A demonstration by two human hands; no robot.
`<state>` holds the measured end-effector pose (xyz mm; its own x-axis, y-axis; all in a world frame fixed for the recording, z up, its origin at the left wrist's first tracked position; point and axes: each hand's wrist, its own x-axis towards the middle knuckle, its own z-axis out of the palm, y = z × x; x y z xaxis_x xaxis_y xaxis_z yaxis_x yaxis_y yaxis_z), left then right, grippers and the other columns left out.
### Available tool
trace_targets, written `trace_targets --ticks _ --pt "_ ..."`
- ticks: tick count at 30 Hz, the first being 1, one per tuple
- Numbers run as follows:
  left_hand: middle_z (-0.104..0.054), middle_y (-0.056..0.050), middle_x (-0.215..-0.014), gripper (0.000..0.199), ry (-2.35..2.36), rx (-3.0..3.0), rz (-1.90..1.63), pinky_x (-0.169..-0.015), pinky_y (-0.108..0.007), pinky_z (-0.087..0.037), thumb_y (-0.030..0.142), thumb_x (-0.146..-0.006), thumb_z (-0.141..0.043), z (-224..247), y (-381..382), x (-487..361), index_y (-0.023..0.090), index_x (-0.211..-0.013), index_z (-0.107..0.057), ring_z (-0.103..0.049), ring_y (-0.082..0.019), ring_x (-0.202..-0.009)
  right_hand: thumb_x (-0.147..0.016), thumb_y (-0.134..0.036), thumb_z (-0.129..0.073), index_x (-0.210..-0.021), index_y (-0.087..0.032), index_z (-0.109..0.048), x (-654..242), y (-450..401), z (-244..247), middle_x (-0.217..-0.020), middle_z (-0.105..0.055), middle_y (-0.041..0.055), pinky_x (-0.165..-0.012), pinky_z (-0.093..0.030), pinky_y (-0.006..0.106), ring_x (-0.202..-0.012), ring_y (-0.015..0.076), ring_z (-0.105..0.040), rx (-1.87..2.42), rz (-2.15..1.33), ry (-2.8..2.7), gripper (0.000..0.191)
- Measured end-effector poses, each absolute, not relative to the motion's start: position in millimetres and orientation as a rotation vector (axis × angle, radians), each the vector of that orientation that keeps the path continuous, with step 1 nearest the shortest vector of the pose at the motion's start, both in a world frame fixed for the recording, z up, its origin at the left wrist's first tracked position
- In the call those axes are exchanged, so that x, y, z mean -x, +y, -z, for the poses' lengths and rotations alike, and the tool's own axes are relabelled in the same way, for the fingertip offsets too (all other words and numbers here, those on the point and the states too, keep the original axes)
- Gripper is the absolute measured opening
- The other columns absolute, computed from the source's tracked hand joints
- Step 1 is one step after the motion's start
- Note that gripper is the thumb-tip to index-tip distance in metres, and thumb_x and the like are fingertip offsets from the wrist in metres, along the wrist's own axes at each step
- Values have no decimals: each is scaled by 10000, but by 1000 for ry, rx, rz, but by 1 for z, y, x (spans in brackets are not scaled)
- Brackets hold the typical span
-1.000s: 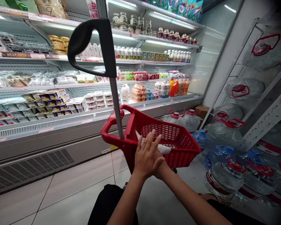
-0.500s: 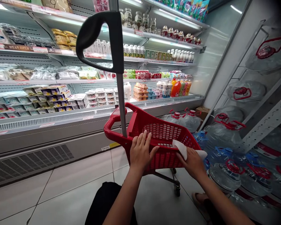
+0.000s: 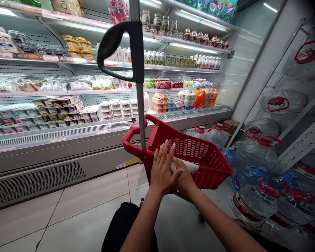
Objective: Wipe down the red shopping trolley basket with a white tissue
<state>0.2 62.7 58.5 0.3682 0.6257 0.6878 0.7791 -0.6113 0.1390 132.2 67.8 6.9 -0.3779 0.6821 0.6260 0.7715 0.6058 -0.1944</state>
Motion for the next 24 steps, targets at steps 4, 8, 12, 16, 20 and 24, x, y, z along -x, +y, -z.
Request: trace_targets --ticks 4,8,12,16,20,24 --pt "-157 -34 -1739 820 -1317 2372 994 -1318 -503 -113 642 -1027 -409 -45 72 0 291 -1683 -65 -216 -272 -1591 -1051 -302 -348 -1619 -282 -335 -182 60 5 -1569 -522 52 -1172 -395 514 -1387 263 -504 1312 171 -2056 568" --pt "-215 13 -1725 710 -1350 2346 991 -1321 -497 -138 552 -1048 -436 -38 82 1 343 -1670 -163 -237 -245 -1586 -1056 -339 -331 -1616 -337 -334 -249 38 19 -1575 -516 8 -1180 -373 527 -1366 263 -518 1478 175 -2014 560" --pt "-191 2 -1731 685 -1397 2310 999 -1316 -549 -127 527 -1051 -447 -34 86 -4 339 -1662 -202 -201 -258 -1596 -1048 -377 -324 -1603 -344 -359 -302 17 36 -1550 -537 7 -1141 -411 518 -1325 276 -548 1615 182 -1906 557" --pt "-155 -9 -1741 725 -1367 2351 984 -1305 -600 -116 558 -1023 -503 -19 77 -28 346 -1657 -223 -149 -297 -1605 -1040 -373 -324 -1604 -336 -357 -295 12 45 -1536 -552 33 -1095 -438 520 -1311 290 -566 1675 257 -1808 566" --pt "-106 -14 -1750 778 -1261 2477 929 -1307 -536 -181 587 -1019 -488 -4 65 -53 307 -1671 -170 -99 -289 -1613 -1042 -335 -334 -1635 -287 -296 -236 30 37 -1576 -513 64 -1150 -402 507 -1384 268 -519 1553 267 -1920 596" --pt "-141 -24 -1744 787 -1266 2520 899 -1316 -486 -169 560 -1061 -385 -4 71 -50 245 -1679 -13 -123 -227 -1610 -1039 -314 -355 -1655 -235 -250 -195 50 23 -1574 -512 99 -1172 -403 497 -1430 267 -483 1429 244 -2032 630"
